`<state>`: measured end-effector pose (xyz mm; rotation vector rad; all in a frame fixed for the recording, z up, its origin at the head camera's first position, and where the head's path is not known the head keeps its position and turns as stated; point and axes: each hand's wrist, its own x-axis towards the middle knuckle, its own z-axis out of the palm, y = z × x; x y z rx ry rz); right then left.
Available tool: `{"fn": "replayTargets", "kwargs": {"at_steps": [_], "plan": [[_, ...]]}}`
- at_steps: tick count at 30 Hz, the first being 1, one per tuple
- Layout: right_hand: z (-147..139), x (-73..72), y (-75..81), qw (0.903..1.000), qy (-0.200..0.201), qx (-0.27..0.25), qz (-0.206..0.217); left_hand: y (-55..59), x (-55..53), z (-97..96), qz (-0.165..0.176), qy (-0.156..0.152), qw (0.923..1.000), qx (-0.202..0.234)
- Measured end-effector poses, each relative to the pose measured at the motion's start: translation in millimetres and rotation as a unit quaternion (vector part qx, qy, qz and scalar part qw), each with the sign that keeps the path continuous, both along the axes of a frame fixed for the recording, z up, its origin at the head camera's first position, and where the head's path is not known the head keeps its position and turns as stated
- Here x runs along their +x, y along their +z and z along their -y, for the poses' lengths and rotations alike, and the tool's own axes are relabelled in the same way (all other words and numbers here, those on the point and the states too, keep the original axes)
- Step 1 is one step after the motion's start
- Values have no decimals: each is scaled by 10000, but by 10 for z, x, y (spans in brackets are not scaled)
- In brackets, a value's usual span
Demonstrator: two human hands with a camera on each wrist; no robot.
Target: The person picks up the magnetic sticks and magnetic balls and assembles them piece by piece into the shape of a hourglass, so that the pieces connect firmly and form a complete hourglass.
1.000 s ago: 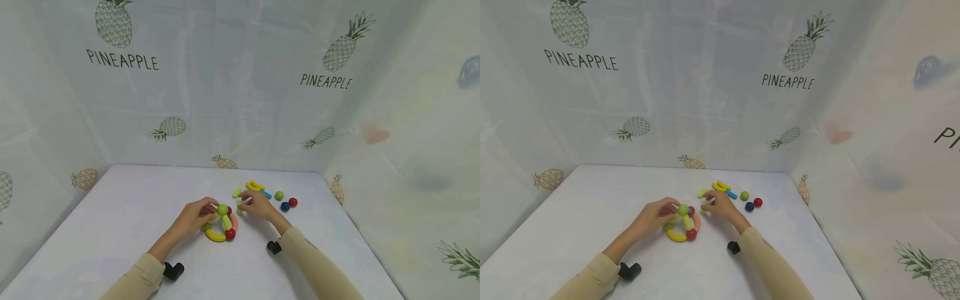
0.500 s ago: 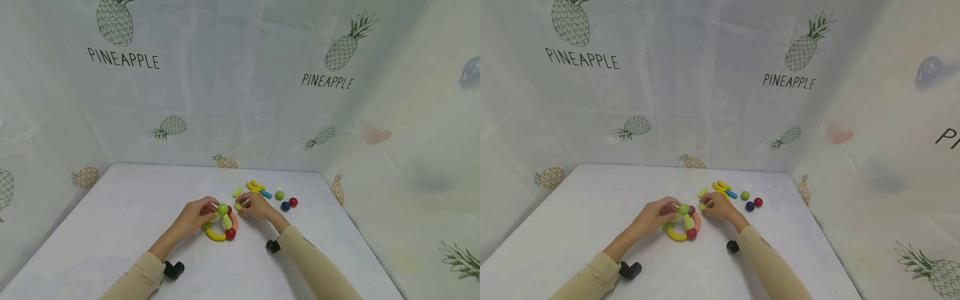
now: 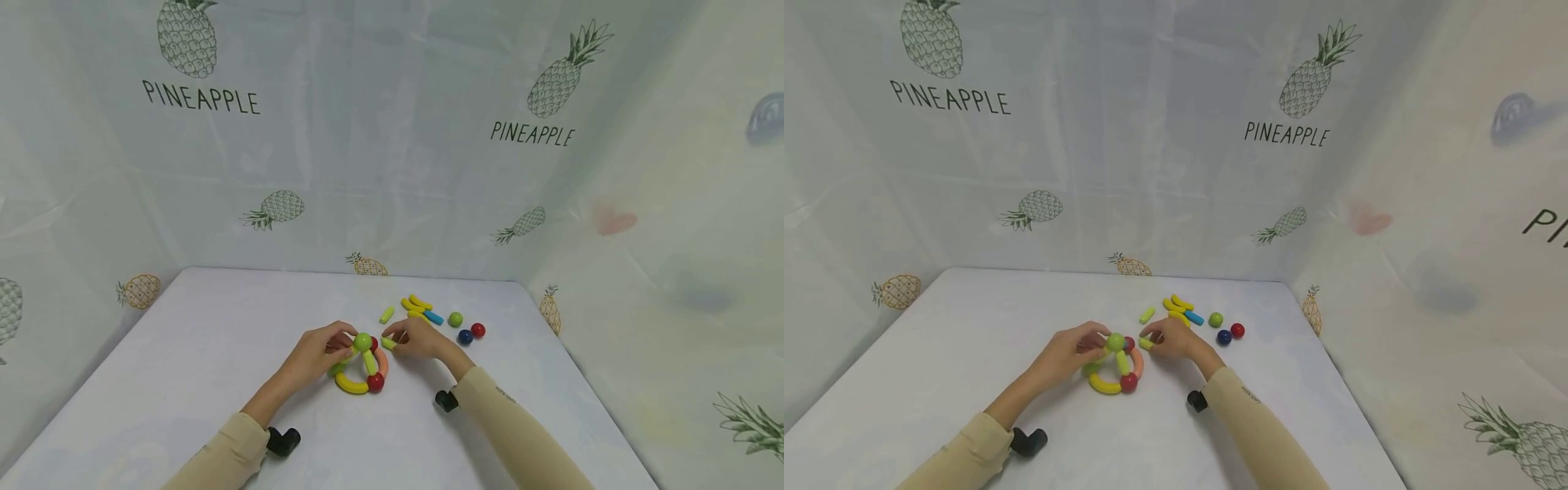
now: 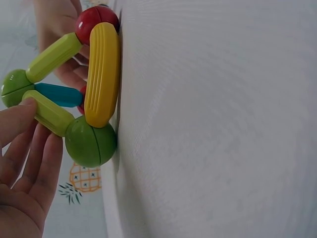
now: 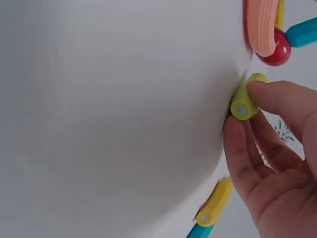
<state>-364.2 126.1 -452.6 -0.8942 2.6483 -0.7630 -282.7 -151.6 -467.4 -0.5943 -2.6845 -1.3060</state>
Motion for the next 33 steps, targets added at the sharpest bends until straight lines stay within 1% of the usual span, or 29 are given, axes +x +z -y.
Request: {"fn": "replayTargets", "kwargs": {"at_steps": [3,5,8,12,15,17,19,22,27,29,33], "plan": [[-8,9,-6,10000,65,1,-61,0,1,-4,19,-18,10000,25],[-12,30,1,9998,72,-101,-133,-2,0,-6,1,-33,10000,31],[-13,79,25,9990,22,-386,-244,-2,4,-10,-16,-45,10000,50],[-2,175,85,9956,-218,-838,-365,2,12,-9,14,-33,10000,72],[23,260,155,9900,-480,-1255,-417,7,15,-1,62,-26,9999,94],[46,312,203,9842,-588,-1609,-444,8,12,7,91,-24,9999,95],[74,357,249,9785,-667,-1893,-475,7,2,18,123,-49,9999,109],[119,421,304,9713,-685,-2214,-536,6,-18,37,168,-102,9997,107],[205,520,365,9631,-637,-2538,-635,4,-48,60,219,-207,9995,117],[241,548,381,9612,-609,-2603,-683,3,-59,63,225,-243,9994,126],[308,586,413,9591,-546,-2684,-719,10,-69,60,134,-339,9992,143]]}}
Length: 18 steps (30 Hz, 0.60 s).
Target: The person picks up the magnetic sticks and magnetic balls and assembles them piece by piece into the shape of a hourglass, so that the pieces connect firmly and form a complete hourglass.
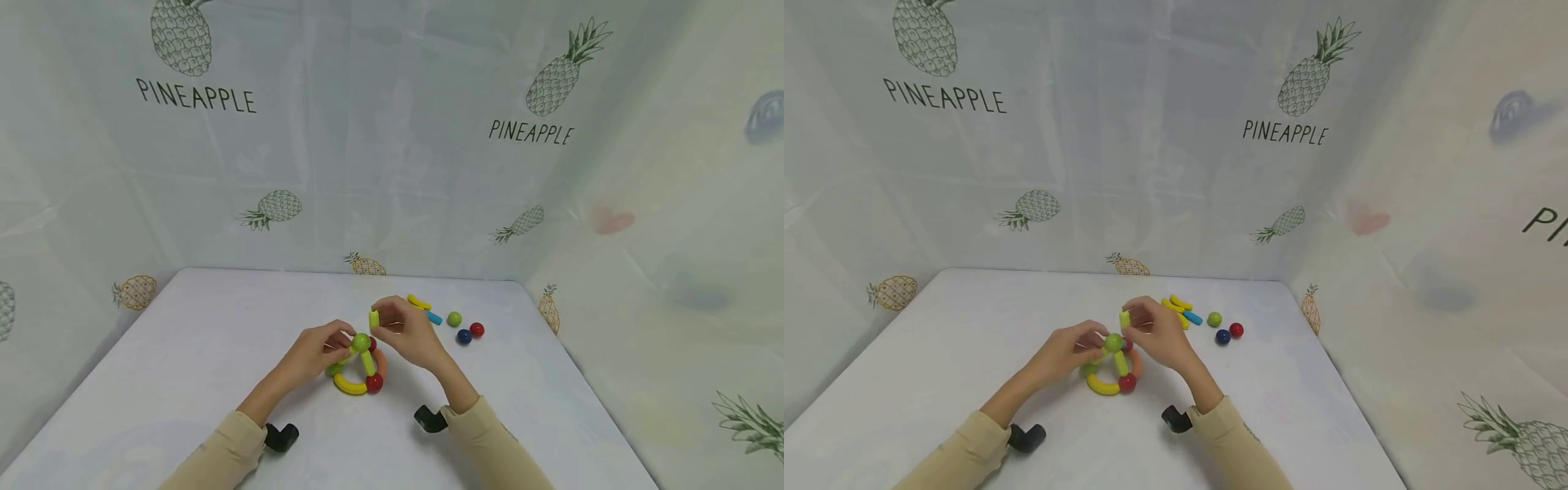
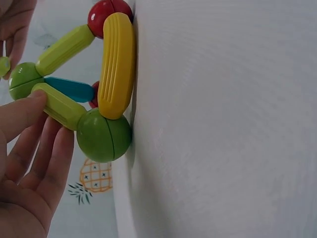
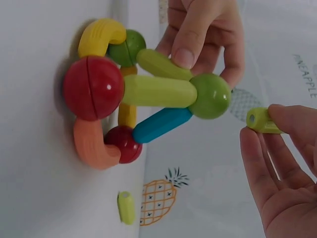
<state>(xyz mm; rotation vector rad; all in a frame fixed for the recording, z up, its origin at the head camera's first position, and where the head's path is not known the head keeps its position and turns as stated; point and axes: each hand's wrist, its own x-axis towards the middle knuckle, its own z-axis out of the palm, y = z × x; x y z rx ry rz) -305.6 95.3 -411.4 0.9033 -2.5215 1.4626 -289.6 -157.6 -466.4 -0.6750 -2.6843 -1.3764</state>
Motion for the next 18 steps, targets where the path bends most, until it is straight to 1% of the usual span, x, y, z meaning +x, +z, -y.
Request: {"fn": "replayTargets", "kwargs": {"at_steps": [3,8,14,18], "plan": [[40,16,0,10000,-15,-50,11,10,0,0,-57,-79,10000,18],[77,24,-27,9999,-59,-133,42,21,-11,-4,-56,-159,9999,7],[116,18,-59,9994,-42,-351,-65,37,-44,-10,-76,-200,9998,-48],[148,18,-93,9991,4,-415,-67,53,-46,-1,-37,-251,9996,-89]]}}
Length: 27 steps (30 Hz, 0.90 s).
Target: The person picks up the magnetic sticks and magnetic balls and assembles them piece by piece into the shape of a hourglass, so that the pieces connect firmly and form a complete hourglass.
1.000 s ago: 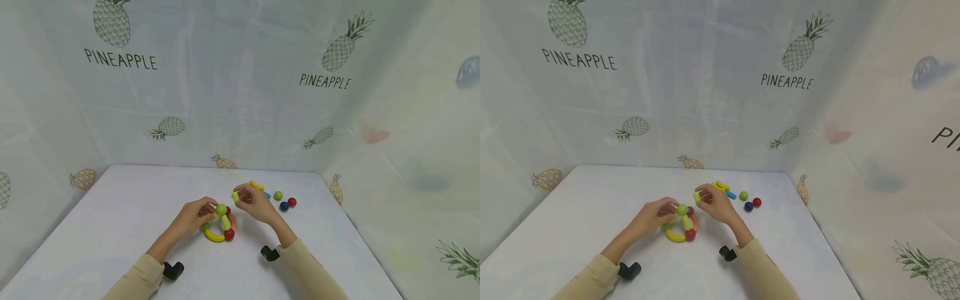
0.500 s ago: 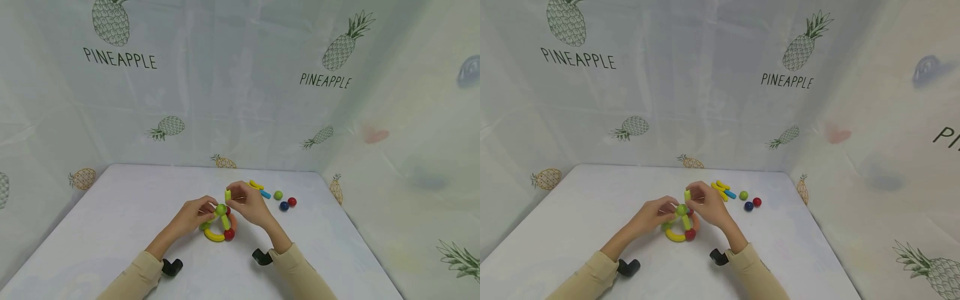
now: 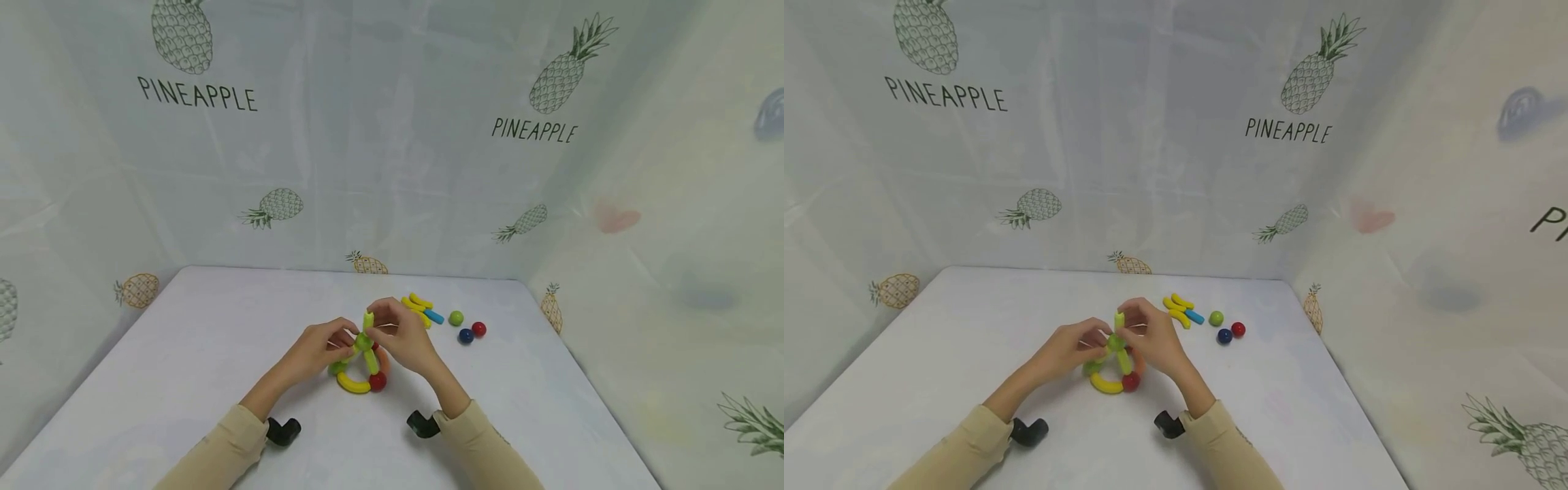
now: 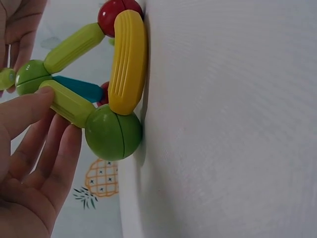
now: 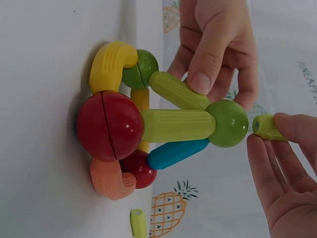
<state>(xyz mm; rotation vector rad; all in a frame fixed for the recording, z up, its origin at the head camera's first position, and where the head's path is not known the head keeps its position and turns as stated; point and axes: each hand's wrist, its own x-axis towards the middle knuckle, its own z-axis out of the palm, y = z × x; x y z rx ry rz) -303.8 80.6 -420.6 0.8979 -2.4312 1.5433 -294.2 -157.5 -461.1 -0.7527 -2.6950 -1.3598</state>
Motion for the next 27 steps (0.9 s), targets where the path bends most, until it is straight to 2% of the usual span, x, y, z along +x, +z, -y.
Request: {"fn": "replayTargets", "kwargs": {"at_steps": [11,27], "plan": [[31,12,-27,9999,-119,69,-46,9,-21,36,11,-121,9999,-46],[5,-15,-48,9996,52,283,-29,34,-8,64,49,-165,9998,-127]]}}
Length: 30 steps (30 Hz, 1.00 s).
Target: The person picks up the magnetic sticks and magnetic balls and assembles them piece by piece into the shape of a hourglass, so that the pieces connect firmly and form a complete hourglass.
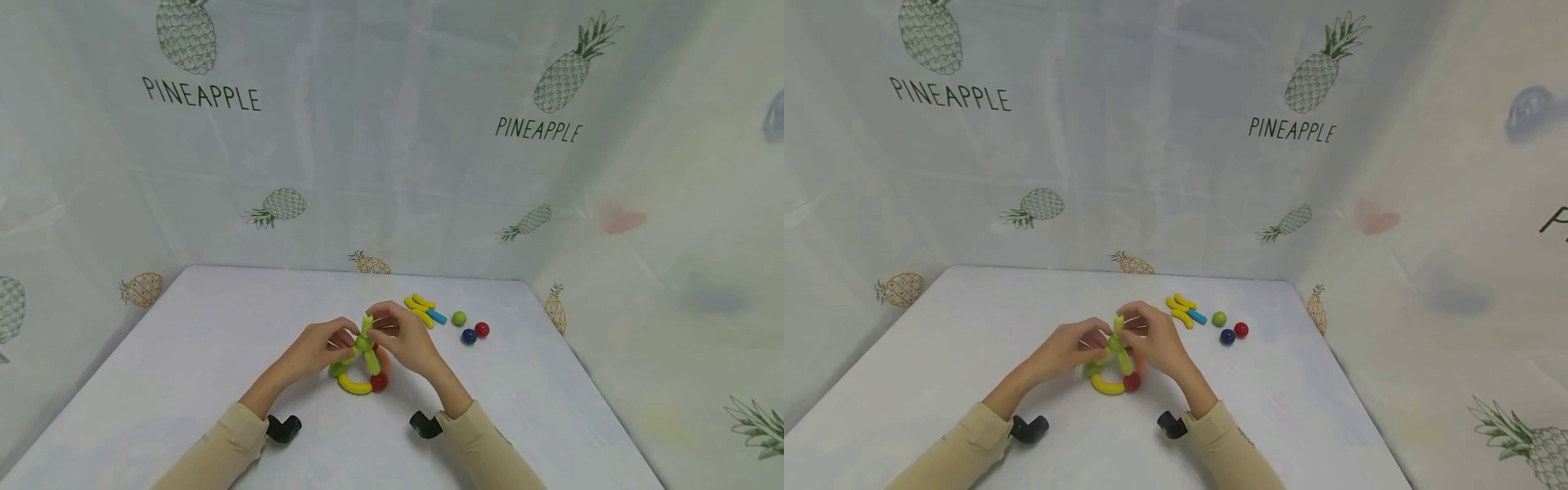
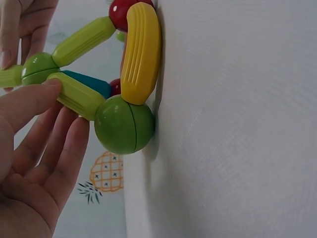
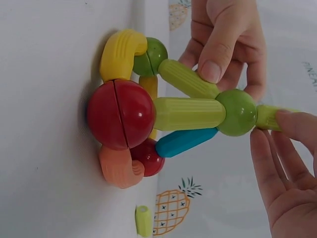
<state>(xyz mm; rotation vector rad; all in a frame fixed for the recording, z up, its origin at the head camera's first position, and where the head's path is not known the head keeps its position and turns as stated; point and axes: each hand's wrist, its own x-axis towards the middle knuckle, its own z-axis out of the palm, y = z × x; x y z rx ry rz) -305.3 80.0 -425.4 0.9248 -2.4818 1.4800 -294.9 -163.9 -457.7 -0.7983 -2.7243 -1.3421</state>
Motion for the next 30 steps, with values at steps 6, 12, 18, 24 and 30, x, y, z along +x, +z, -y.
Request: {"fn": "replayTargets", "kwargs": {"at_steps": [6,12,18,24,30], "plan": [[-2,-5,17,9999,58,17,-90,0,-10,19,9,6,10000,-38],[-5,-10,8,9999,48,-56,-146,18,-2,21,47,6,10000,-70],[1,0,14,9999,-40,-93,-133,27,2,22,-47,-22,10000,-32],[-1,-1,-4,9998,-111,-162,-105,58,15,0,-200,103,9997,40],[-7,-4,-7,9998,-103,-166,-78,94,44,-31,-498,275,9978,353]]}}
